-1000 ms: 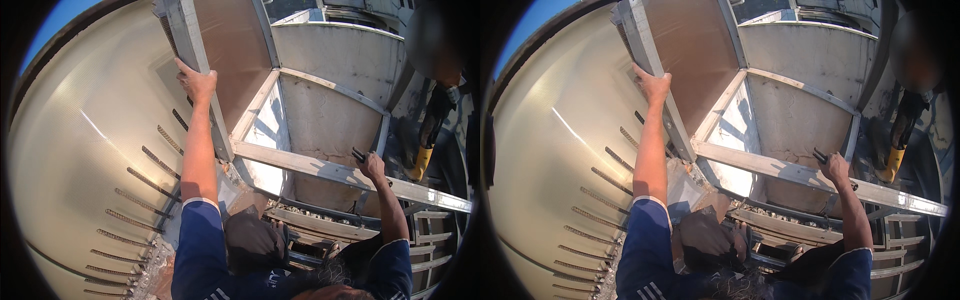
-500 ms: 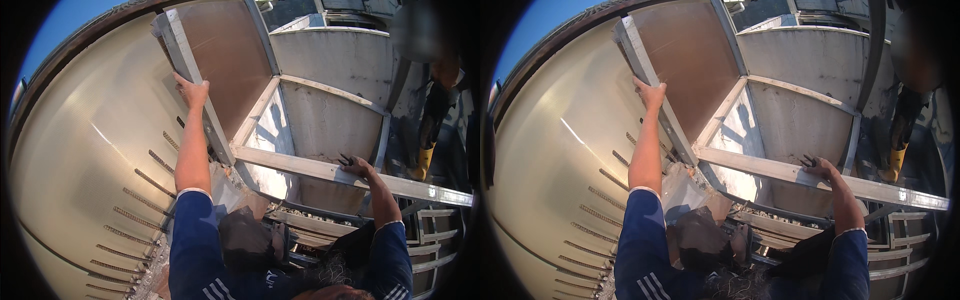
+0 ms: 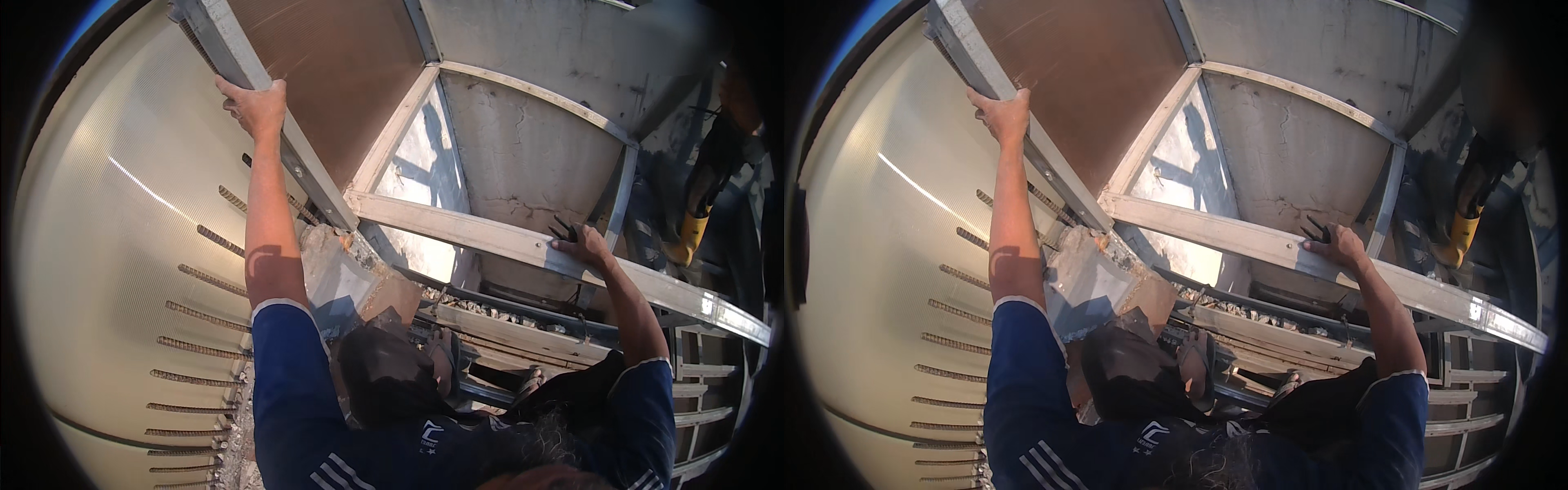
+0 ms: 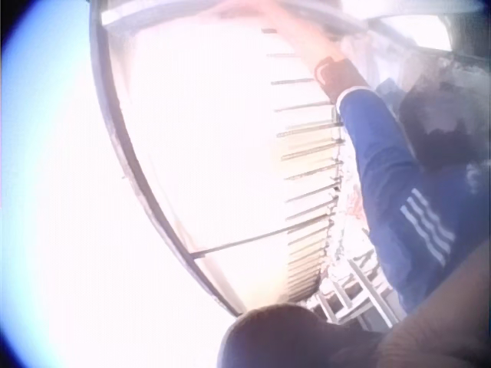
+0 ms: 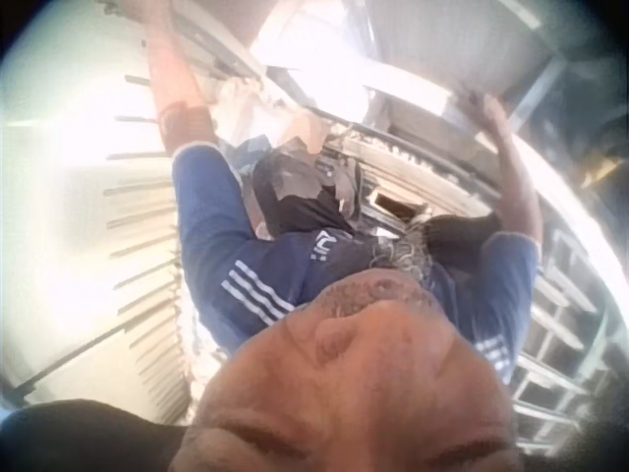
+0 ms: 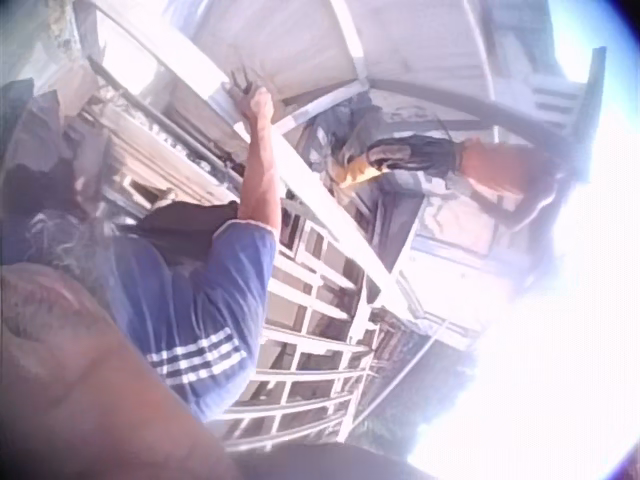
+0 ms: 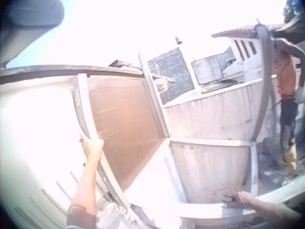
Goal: The person uses pincers to twist and cut wire, securing a metal frame to vertical structural bars and a horizontal panel.
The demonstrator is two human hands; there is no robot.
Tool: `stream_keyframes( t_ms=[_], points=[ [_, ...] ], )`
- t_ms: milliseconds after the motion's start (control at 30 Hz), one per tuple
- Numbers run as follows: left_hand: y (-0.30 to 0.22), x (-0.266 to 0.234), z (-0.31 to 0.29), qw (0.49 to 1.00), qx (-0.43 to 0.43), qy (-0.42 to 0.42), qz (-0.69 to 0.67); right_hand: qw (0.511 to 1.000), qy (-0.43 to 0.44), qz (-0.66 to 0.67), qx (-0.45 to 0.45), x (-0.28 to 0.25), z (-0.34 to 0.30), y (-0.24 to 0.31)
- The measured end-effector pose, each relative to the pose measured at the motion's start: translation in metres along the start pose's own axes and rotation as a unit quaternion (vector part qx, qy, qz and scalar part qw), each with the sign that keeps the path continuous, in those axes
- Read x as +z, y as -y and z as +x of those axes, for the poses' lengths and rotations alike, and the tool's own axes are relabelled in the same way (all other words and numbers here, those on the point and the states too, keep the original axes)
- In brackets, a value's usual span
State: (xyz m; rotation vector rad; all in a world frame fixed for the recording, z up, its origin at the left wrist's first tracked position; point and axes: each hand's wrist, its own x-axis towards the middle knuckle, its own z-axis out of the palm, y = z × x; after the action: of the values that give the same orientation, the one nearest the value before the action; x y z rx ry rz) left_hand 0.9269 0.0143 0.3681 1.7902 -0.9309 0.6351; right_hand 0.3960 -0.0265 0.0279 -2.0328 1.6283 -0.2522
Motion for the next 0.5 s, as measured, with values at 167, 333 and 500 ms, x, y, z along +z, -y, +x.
stream_keyframes(
  t_ms=[167,333,500],
  points=[
    [0.023,0.026,-0.013,1.0,0.005,0.005,-0.013,0.997,0.026,-0.06,0.031,-0.002,0.003,-0.004],
    [0.028,0.015,0.007,0.999,0.033,-0.027,-0.005,0.998,0.022,-0.057,0.033,0.002,0.015,-0.004],
    [0.038,0.033,0.014,1.0,0.011,-0.016,0.025,0.998,0.019,-0.053,0.005,0.003,0.014,-0.01]
  ],
)
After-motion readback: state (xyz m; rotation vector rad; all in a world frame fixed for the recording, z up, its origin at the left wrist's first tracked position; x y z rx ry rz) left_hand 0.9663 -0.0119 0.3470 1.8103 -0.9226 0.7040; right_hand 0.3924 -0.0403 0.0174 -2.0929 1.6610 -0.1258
